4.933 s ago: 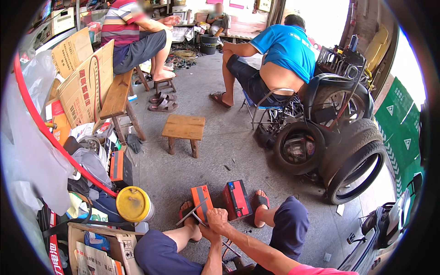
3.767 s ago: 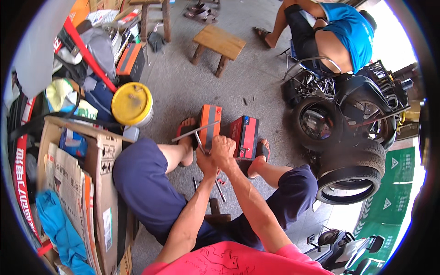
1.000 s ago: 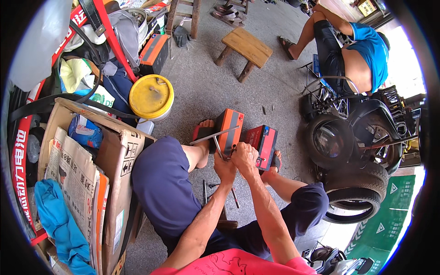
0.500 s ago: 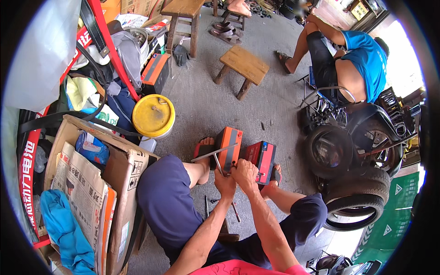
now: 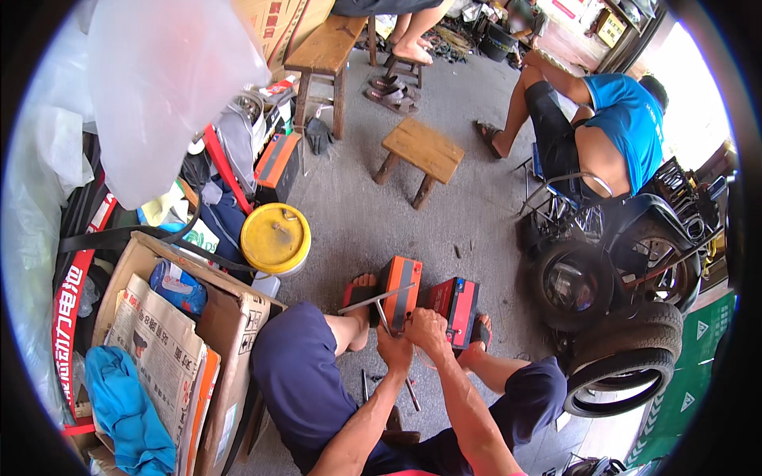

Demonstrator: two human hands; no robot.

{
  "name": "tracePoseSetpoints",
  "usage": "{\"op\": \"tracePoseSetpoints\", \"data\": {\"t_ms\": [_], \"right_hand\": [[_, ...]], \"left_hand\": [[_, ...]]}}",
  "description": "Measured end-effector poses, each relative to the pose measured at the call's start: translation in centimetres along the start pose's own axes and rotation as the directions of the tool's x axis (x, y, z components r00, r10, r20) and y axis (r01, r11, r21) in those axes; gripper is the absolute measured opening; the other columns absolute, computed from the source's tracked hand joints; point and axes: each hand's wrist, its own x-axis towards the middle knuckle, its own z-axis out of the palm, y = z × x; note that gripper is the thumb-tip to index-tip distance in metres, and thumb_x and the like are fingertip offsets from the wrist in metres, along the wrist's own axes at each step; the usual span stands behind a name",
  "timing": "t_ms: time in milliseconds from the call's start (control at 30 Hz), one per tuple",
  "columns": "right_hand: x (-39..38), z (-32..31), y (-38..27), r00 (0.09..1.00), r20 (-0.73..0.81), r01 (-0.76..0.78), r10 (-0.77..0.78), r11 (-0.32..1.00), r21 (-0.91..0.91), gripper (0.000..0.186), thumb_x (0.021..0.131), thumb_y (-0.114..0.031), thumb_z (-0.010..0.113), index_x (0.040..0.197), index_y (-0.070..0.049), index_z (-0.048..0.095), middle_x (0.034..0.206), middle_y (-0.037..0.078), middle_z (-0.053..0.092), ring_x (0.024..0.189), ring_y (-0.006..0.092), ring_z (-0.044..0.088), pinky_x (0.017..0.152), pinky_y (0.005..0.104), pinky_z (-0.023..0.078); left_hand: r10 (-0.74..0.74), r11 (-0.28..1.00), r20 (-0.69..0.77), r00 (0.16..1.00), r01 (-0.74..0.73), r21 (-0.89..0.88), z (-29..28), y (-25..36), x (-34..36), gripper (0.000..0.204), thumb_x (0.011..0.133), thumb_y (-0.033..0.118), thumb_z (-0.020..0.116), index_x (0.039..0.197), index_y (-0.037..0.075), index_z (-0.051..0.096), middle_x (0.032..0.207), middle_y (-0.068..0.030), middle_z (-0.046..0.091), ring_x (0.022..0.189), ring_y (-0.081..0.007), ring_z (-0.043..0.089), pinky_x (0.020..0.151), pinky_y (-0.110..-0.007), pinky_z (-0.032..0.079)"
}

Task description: The person sits on the floor of a workshop and uses a metal file to scrape the terminals of two red and black batteries. They repeatedly file the metal contacts on the top of the batteries, occasionally lifting the file to inspect the surface. The workspace is cluttered with tires and boxes.

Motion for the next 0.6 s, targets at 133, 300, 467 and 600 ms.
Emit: {"op": "tracePoseSetpoints", "data": {"t_ms": [133, 300, 467, 600], "right_hand": [[0.3, 0.3, -0.3, 0.998, 0.058, -0.006, 0.008, 0.999, -0.037, 0.024, 0.083, -0.023, 0.058, 0.082, -0.005, 0.074, 0.080, 0.021, 0.070, 0.078, 0.0355, 0.071, 0.070, 0.0442, 0.056], [-0.2, 1.1, 1.4, 0.998, 0.017, -0.063, 0.063, 0.998, -0.005, 0.026, 0.084, -0.028, 0.059, 0.080, -0.007, 0.075, 0.079, 0.020, 0.070, 0.078, 0.0352, 0.071, 0.070, 0.0436, 0.056], [-0.3, 2.2, 0.8, 0.992, -0.090, -0.083, 0.093, 0.990, 0.112, 0.025, 0.082, -0.030, 0.064, 0.084, -0.006, 0.070, 0.081, 0.019, 0.070, 0.080, 0.0350, 0.070, 0.072, 0.0460, 0.055], [-0.2, 3.2, 1.0, 0.983, -0.166, -0.042, 0.071, 0.984, 0.172, 0.026, 0.079, -0.031, 0.067, 0.083, -0.005, 0.068, 0.079, 0.018, 0.070, 0.078, 0.0355, 0.069, 0.072, 0.0461, 0.055]], "left_hand": [[-0.074, 0.997, 0.034, 0.997, 0.075, -0.036, 0.1, -1.0, 0.0, 0.050, 0.075, 0.035, 0.080, 0.109, 0.004, 0.058, 0.088, -0.0109, 0.069, 0.080, -0.0252, 0.067, 0.071, -0.038, 0.051], [-0.022, 0.996, 0.068, 0.997, 0.016, 0.092, 0.4, 0.2, -1.0, 0.058, 0.074, 0.040, 0.081, 0.112, 0.004, 0.055, 0.093, -0.0146, 0.070, 0.083, -0.0301, 0.069, 0.072, -0.040, 0.052], [-0.111, 0.994, 0.067, 0.992, 0.110, 0.026, -0.3, -2.6, -0.6, 0.058, 0.076, 0.043, 0.079, 0.108, 0.002, 0.053, 0.091, -0.0158, 0.069, 0.079, -0.0307, 0.069, 0.069, -0.042, 0.052], [-0.087, 0.996, 0.099, 0.991, 0.083, 0.042, -0.2, -3.4, 0.1, 0.054, 0.075, 0.038, 0.082, 0.099, 0.000, 0.051, 0.078, -0.0132, 0.065, 0.064, -0.0244, 0.066, 0.055, -0.038, 0.051]]}}
